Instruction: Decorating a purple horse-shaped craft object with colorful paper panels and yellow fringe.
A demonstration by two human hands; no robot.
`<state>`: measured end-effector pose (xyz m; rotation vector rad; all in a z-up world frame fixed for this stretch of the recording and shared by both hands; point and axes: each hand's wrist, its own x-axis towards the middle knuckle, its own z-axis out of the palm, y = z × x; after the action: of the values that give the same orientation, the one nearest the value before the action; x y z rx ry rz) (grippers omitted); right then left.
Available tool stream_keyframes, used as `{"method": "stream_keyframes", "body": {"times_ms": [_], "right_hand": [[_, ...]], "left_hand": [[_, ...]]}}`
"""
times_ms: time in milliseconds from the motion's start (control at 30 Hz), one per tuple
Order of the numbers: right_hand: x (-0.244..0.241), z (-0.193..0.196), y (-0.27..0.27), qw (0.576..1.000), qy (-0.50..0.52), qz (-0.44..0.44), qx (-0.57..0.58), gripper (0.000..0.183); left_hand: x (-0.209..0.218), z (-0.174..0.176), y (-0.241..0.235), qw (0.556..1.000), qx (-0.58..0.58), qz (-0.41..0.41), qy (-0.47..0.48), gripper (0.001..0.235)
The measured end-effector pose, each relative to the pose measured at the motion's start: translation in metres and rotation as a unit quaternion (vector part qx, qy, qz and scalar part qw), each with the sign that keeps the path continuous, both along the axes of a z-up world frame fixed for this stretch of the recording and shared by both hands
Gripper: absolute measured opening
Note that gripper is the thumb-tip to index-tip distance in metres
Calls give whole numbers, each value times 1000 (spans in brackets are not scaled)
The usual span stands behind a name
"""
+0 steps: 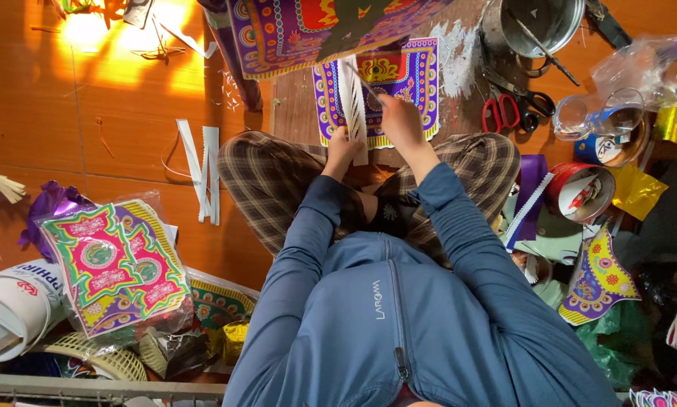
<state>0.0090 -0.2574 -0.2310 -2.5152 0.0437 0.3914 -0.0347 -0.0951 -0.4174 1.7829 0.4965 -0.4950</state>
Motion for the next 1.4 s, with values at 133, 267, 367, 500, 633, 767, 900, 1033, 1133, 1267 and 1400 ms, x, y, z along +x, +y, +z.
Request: {"method": "stream_keyframes", "body": {"times_ms": [133, 267, 367, 500, 633, 767, 900, 1033, 1133, 1267, 1400], "right_hand": [[-21, 10, -20, 999, -10, -24, -36, 38], [-48, -6, -42, 997, 18, -9, -72, 39], [-81, 25, -33, 998, 41, -14, -52, 41], [-117, 32, -28, 991, 48, 30, -125, 40], [-147, 32, -29, 990, 47, 49, -125, 41], [-174, 19, -34, 990, -10, 57, -132, 42], [-196, 25, -43, 985, -47, 66, -155, 45], [-212, 50, -42, 979, -64, 74, -179, 42], [-218, 64, -38, 989, -1, 62, -138, 44], [-220, 58, -31, 994, 55, 39, -88, 39], [-214, 68, -44, 998, 54, -8, -43, 40]], "left_hand": [[-3, -8, 0, 999, 35, -12, 9, 44], [-3, -24, -2, 994, 107, -34, 18, 42], [-6, -19, -2, 992, 110, -48, 29, 38], [-7, -32, 1, 993, 107, -39, 33, 36], [-14, -28, 1, 996, 82, -18, 23, 38], [-14, -39, 2, 998, 67, -7, -1, 27], [-9, -23, -1, 999, 9, 44, 15, 35], [-9, -14, -2, 992, -83, 88, 20, 30], [-8, -13, 2, 987, -119, 105, 27, 32], [-11, -5, 4, 985, -133, 108, 6, 39], [1, 3, 12, 837, -456, 285, 105, 22]]}}
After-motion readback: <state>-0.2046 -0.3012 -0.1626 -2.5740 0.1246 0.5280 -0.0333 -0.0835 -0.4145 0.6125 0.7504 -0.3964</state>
